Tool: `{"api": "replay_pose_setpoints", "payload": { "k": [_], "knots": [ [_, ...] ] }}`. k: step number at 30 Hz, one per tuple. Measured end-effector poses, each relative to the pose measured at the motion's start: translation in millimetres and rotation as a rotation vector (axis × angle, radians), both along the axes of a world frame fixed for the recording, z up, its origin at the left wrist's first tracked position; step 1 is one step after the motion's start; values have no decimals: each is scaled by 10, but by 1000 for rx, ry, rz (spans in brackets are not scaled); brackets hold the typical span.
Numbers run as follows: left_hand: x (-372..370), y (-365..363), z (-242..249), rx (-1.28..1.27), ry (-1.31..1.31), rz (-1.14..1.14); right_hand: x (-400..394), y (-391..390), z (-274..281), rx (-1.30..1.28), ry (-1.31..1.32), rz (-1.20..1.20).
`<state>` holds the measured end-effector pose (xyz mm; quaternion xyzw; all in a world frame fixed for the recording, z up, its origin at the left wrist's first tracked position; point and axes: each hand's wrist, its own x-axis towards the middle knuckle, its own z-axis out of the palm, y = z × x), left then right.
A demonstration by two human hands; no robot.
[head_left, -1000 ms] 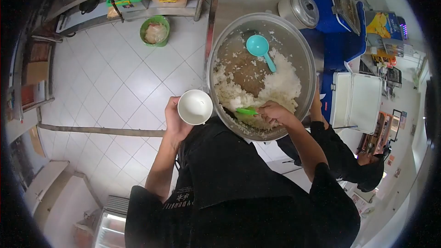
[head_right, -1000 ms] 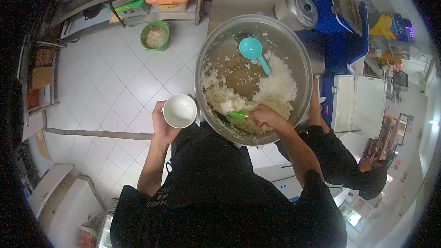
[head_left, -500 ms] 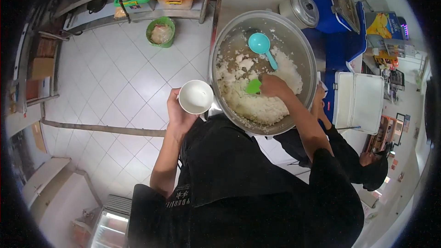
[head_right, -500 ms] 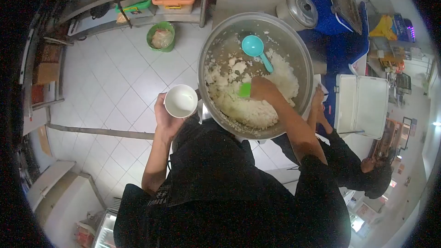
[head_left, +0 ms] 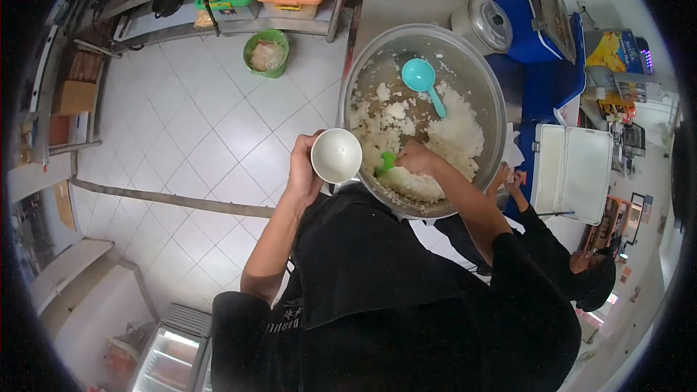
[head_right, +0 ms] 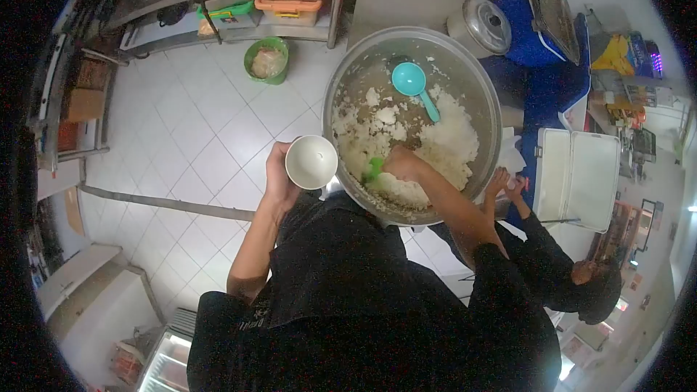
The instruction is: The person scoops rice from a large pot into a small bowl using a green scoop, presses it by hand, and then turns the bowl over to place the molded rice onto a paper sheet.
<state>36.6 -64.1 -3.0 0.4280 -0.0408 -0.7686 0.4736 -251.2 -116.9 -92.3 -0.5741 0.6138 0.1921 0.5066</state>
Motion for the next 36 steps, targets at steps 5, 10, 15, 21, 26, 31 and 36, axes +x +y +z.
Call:
{"api": "replay_pose_setpoints", "payload": {
  "k": [5,10,15,21,26,31,36],
  "knots": [
    [64,54,-99,56,47,70,203,-56,-46,369,-317,-657],
    [128,48,-73,56,142,102,191,-133,197,628,-618,-1049],
    [167,52,14,70,195,79,-221,-82,278,446,-738,-1126],
    [94,58,-67,70,187,107,-74,-52,681,-1236,187,86],
    [55,54,-52,85,164,138,666,-223,870,-919,411,366],
    [104,172,-62,66,137,135,446,-446,326,-917,373,466],
    [103,202,-16,91,165,177,373,-632,710,-912,406,187]
  ]
}}
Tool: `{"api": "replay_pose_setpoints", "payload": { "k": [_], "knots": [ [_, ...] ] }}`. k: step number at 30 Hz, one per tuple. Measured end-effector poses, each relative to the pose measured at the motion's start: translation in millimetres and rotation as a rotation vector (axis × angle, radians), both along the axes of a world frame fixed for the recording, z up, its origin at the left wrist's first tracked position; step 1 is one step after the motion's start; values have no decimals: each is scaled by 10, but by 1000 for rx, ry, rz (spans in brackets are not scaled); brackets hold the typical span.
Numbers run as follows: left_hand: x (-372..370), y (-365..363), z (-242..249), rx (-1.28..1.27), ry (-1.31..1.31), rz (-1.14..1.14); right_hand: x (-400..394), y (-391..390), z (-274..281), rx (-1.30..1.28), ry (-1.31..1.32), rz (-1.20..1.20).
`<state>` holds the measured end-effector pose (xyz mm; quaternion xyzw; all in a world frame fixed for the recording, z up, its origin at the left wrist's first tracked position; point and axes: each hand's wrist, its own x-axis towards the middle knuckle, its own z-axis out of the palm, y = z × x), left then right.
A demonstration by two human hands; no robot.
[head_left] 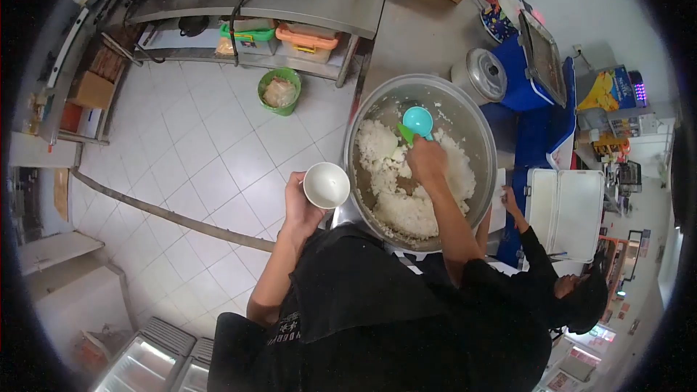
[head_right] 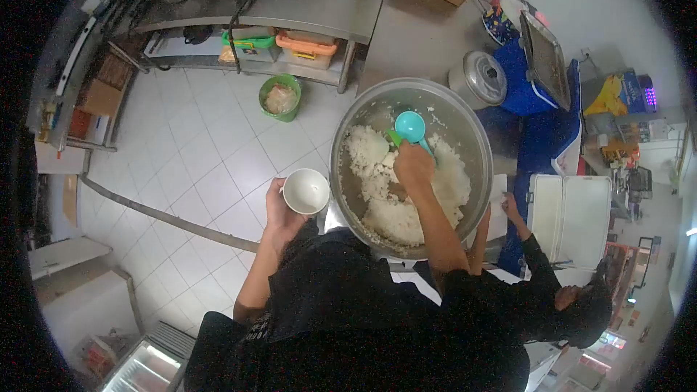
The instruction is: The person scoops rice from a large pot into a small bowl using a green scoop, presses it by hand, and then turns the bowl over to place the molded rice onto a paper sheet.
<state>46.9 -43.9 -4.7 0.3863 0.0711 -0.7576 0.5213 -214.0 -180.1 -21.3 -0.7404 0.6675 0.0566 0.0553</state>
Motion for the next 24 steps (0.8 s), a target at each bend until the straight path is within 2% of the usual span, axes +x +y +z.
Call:
{"api": "replay_pose_setpoints", "payload": {
  "k": [2,5,6,11,13,17,19,20,22,23,24],
  "knots": [
    [22,14,-36,-14,29,17,72,111,138,63,-4,1],
    [-9,2,33,-3,36,25,77,182,-377,139,-6,-34],
    [-7,-31,64,21,17,33,260,250,-160,139,-23,8],
    [-7,-88,75,12,18,46,464,313,-267,205,-17,89],
    [-8,-72,68,11,11,54,463,245,-354,116,-50,138],
    [18,-69,-121,-43,3,22,411,-23,-369,186,-40,106],
    [27,-33,-106,-69,24,19,221,-270,-493,265,-174,-18],
    [33,-47,-65,-98,62,14,93,-419,-563,241,-173,-19],
    [41,-28,-61,-128,100,12,-120,-568,-649,405,-291,74],
    [57,-12,-121,-143,142,18,-154,-508,-682,400,-291,82],
    [78,-8,-156,-158,183,29,-155,-375,-677,237,-360,127]
  ]
}}
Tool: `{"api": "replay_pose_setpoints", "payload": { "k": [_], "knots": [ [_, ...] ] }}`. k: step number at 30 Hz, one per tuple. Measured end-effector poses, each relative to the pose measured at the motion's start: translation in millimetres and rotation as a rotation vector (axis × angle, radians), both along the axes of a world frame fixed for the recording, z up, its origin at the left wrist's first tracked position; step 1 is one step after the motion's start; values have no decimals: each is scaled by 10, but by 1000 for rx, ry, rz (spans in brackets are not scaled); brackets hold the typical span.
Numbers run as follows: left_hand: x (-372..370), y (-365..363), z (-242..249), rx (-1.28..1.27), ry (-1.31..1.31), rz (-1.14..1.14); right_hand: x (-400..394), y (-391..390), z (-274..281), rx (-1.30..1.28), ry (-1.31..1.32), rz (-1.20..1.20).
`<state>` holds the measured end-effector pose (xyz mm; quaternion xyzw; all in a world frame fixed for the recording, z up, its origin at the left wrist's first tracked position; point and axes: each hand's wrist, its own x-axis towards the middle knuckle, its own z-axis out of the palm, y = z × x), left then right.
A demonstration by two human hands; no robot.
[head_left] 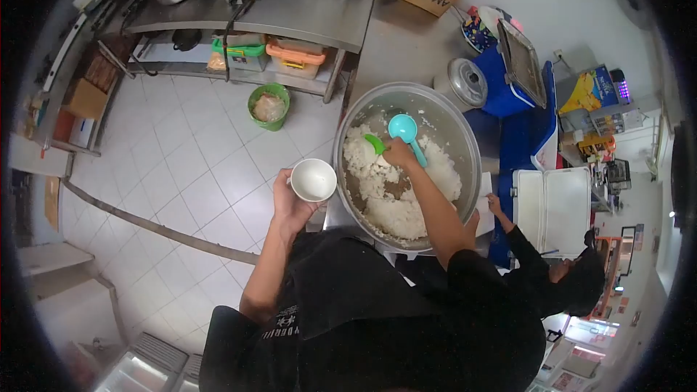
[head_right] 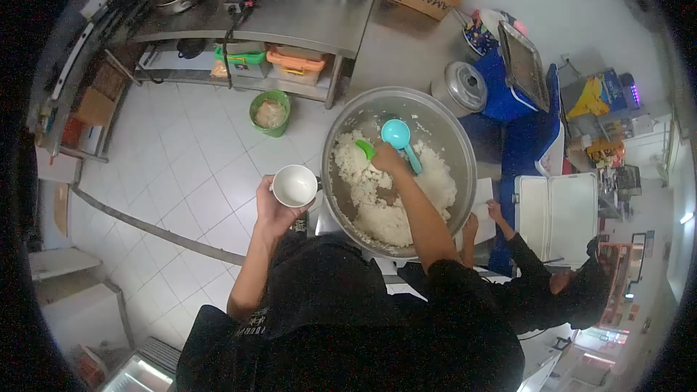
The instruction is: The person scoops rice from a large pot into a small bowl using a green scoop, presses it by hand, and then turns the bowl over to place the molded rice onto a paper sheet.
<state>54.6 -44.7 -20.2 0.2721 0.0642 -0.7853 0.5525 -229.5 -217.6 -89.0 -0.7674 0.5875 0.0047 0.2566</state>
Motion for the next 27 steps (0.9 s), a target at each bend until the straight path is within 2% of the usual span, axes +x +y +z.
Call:
{"api": "replay_pose_setpoints", "payload": {
  "k": [1,3,4,6,7,9,14,18,22,27],
  "knots": [
    [16,22,-2,-2,0,13,-17,143,-14,-155,-83,6],
    [10,51,6,-34,31,-10,-183,259,-233,-158,-11,-28],
    [20,63,17,-36,26,11,-121,356,-73,-160,-17,-6],
    [7,74,13,7,26,-8,88,581,631,-132,305,26],
    [16,84,-33,10,26,-1,154,649,778,-130,306,33],
    [13,88,-107,-27,50,-31,268,767,919,-284,425,231],
    [-11,78,-34,-6,23,-34,214,742,459,-294,532,436],
    [-71,91,124,68,-45,-2,294,693,410,-217,487,555],
    [-97,79,103,83,-74,-12,321,591,320,-228,425,546],
    [-126,76,72,59,-98,4,209,259,-123,-172,325,320]
  ]
}}
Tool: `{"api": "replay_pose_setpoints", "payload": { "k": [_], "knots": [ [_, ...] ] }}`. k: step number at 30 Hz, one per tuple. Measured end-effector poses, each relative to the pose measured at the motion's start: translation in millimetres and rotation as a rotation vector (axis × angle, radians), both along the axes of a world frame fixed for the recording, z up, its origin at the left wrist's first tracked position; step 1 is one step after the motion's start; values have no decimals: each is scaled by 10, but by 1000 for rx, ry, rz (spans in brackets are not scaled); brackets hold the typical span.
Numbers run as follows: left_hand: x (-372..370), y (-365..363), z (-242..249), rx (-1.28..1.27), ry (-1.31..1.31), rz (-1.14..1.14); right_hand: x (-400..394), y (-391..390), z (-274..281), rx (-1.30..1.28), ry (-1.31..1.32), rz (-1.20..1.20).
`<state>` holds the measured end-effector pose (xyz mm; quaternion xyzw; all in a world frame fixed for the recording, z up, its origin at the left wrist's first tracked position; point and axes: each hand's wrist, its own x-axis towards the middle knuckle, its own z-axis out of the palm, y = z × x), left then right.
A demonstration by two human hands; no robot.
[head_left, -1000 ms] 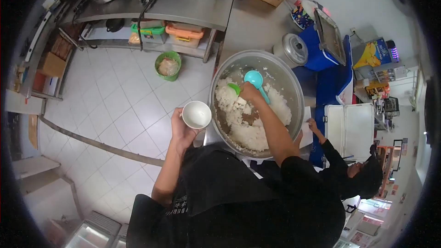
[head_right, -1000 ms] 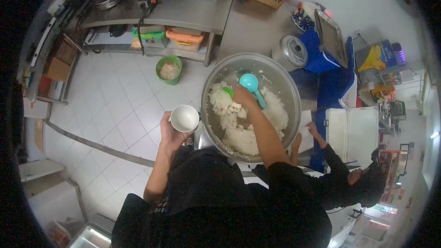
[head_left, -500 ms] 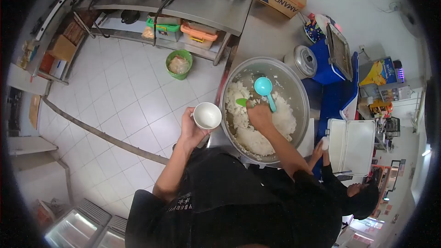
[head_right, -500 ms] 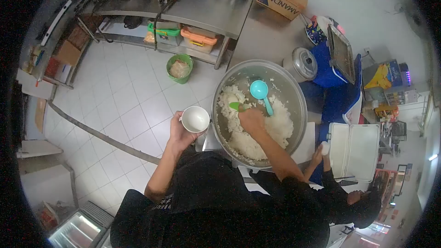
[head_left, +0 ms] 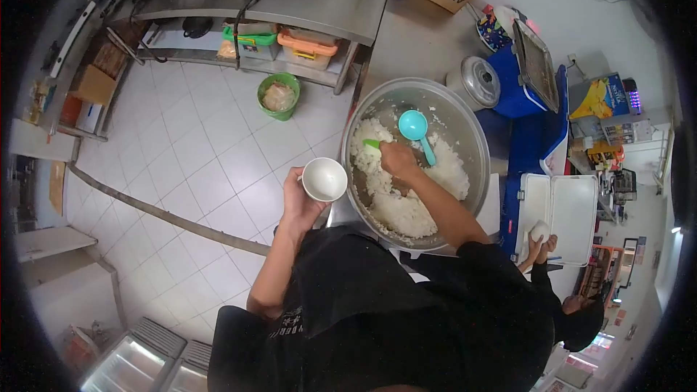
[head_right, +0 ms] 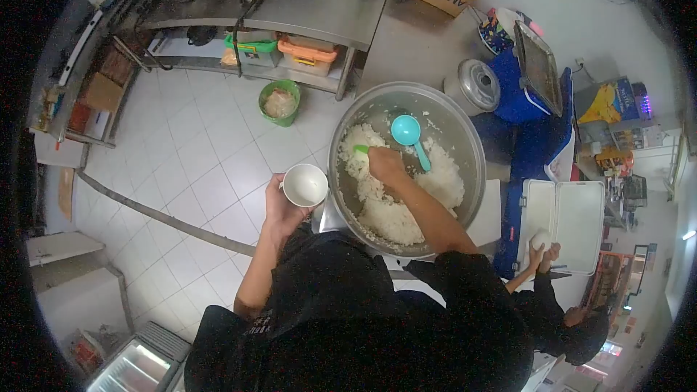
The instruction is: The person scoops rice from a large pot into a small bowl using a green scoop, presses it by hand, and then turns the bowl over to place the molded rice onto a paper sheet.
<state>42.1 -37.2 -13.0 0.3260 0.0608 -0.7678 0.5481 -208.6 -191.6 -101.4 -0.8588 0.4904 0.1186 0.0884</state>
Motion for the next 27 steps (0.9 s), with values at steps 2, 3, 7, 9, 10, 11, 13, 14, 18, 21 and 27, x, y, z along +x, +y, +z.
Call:
{"api": "replay_pose_setpoints", "payload": {
  "k": [2,3,7,9,10,11,13,14,18,21,27],
  "knots": [
    [-2,-7,61,-11,-10,-1,-125,-373,-222,118,-68,-17],
    [-6,3,86,-11,-12,-7,-230,-477,-323,247,-128,-37],
    [45,12,47,-40,6,-5,-414,51,-398,358,-186,-101],
    [28,86,-16,-33,55,3,-280,557,193,200,-187,-79],
    [11,111,-10,-28,52,4,-165,676,606,188,-96,-62],
    [-1,116,9,-17,44,6,-120,717,797,174,-8,-49],
    [-34,108,29,-3,32,-10,-190,521,791,58,28,-170],
    [-24,99,28,-12,43,-12,-235,392,798,-61,72,-282],
    [-14,57,105,-32,36,-30,-49,156,727,-125,-42,-259],
    [-4,26,119,-26,5,-54,78,231,246,-76,-125,-152],
    [-66,64,154,26,-38,-2,-37,495,527,204,-87,-54]
  ]
}}
